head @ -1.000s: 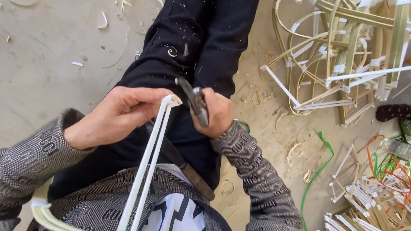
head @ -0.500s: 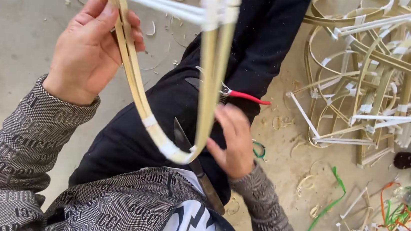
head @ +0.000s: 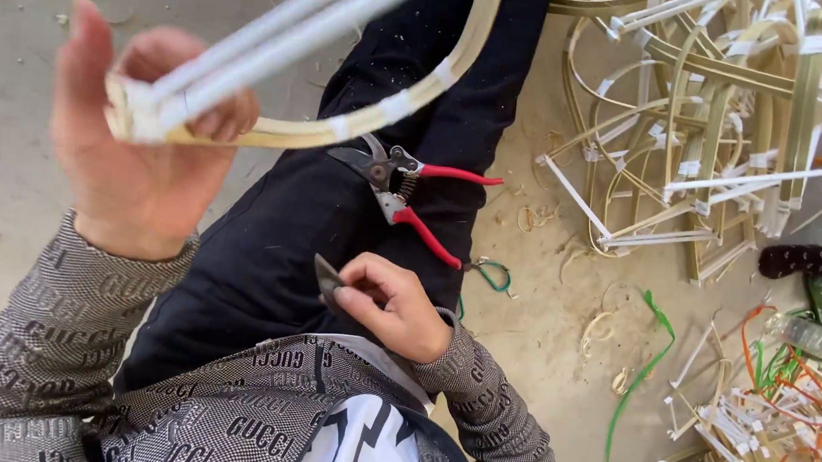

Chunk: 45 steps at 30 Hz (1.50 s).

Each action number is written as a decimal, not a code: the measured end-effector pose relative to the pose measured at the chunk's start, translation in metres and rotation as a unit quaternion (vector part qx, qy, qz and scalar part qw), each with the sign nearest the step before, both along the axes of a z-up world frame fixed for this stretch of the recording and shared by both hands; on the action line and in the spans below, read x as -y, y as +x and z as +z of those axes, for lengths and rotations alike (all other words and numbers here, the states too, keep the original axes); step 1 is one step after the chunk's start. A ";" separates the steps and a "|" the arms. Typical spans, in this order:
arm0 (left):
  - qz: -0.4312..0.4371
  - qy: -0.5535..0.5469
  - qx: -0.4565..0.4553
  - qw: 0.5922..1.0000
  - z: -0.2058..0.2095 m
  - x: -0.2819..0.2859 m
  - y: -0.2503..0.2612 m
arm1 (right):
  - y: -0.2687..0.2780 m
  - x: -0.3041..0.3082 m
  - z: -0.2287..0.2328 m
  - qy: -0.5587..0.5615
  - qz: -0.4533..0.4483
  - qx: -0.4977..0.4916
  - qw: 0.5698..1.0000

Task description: The recorder is assembling and cutting bamboo strips to form curved frames using snips and a knife.

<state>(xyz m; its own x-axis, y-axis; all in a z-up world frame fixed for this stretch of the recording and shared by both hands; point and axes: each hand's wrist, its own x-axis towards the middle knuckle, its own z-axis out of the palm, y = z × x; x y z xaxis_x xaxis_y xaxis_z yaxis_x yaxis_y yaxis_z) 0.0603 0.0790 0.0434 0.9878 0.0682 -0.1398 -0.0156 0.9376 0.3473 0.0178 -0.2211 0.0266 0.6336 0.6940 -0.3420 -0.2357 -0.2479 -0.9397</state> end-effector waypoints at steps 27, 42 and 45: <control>-0.477 0.170 -0.089 0.858 -0.060 0.014 -0.060 | 0.024 0.038 -0.026 0.076 -0.131 -0.144 0.978; -0.368 0.279 -0.138 0.876 -0.020 0.054 -0.070 | -0.027 0.003 0.021 0.046 -0.185 -0.173 0.966; -0.366 0.262 -0.122 0.885 -0.026 0.060 -0.076 | -0.041 -0.001 0.012 0.095 -0.188 -0.173 0.962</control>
